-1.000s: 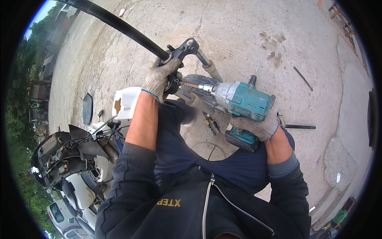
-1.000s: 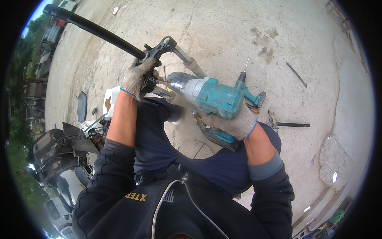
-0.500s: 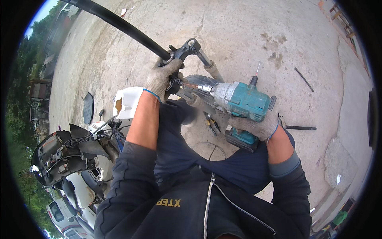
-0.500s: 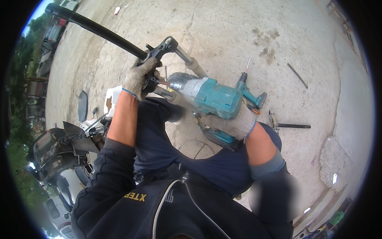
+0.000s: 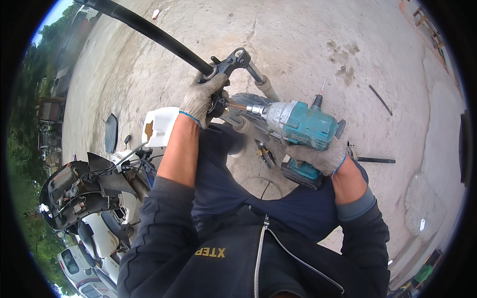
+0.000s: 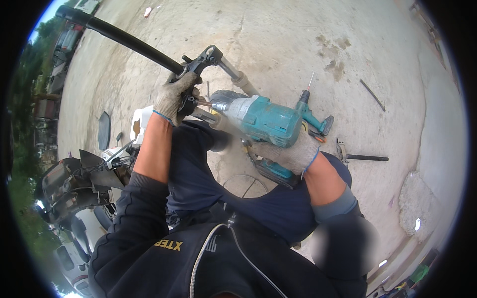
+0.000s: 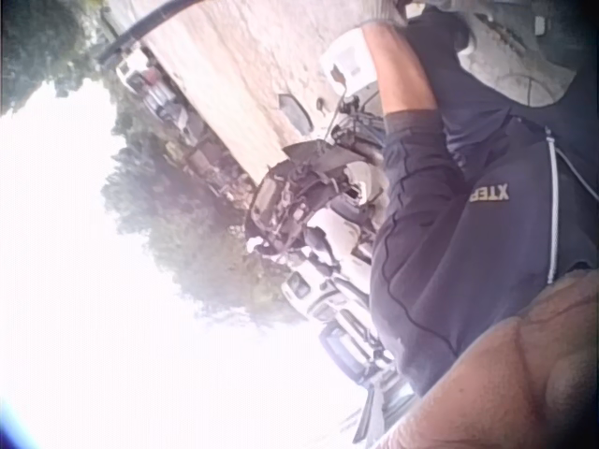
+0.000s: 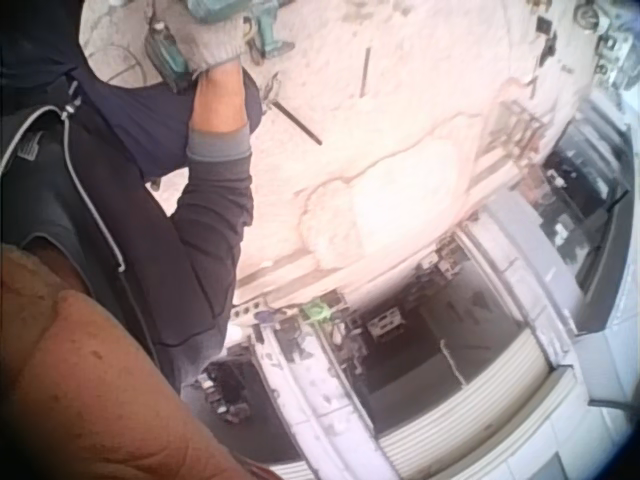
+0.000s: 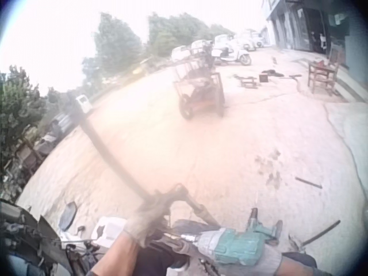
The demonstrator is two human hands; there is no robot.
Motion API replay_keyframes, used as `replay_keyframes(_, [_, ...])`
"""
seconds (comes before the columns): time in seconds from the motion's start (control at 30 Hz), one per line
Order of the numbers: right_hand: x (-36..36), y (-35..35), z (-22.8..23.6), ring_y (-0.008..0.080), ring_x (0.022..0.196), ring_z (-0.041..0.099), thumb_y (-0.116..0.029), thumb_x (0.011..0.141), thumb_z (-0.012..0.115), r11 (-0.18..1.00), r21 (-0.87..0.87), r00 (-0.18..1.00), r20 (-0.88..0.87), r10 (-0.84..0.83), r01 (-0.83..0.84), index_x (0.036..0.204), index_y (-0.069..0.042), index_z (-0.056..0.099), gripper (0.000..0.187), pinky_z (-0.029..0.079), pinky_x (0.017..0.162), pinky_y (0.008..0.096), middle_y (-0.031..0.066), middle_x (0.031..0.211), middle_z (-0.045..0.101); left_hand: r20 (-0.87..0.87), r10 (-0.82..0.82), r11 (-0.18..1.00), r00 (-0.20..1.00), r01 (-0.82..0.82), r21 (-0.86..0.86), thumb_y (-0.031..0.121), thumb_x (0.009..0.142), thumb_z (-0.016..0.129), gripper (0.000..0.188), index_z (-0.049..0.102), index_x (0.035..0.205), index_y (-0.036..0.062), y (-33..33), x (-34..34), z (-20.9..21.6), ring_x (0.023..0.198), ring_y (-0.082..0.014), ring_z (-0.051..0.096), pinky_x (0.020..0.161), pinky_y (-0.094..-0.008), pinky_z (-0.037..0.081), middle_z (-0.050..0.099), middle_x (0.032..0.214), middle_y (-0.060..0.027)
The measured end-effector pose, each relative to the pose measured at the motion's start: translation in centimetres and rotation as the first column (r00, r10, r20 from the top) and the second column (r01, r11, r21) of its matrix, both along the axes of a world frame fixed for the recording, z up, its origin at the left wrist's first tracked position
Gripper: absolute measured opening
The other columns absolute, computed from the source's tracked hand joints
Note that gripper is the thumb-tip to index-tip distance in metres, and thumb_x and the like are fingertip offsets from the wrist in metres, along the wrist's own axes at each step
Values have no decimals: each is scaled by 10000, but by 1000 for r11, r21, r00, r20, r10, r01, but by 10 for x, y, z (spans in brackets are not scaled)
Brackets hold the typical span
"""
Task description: The person assembles a scooter front wheel assembly. They use an impact wrench to tighten bolts on the fork, then use a hammer to seat the axle. Finally, they attach a white front fender to the wheel assembly.
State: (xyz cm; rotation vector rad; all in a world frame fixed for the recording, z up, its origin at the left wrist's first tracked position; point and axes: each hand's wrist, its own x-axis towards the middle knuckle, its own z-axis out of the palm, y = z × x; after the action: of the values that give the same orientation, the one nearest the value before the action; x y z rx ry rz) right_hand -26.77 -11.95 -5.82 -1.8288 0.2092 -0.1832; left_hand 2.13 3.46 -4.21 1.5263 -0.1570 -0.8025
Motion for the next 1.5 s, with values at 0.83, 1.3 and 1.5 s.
replay_keyframes(0.83, [3,0,-16,276,1103,703,-213,852,819,929,-357,960,279,9,95,1261,-159,722,423,580,934,415,62,1209,721,22,-4,1000,1000,4,12,98,927,770,328,634,1216,21,-4,-4,6,622,-138,649,484,-292,539,715,921,-90])
replay_keyframes(1.3, [3,-3,0,285,990,731,-170,833,802,867,-484,944,326,51,120,1201,-136,744,374,597,846,418,81,1127,746,17,-9,1000,1000,9,14,90,930,757,297,629,1185,8,-4,-4,6,617,-153,644,498,-307,549,706,918,-106])
replay_keyframes(1.5, [0,-3,3,255,935,751,-102,824,809,879,-475,957,273,96,47,1191,-84,741,374,609,822,382,85,1080,768,30,6,1000,1000,-7,25,97,930,762,282,637,1167,7,-5,-7,9,618,-158,643,506,-312,543,705,895,-104])
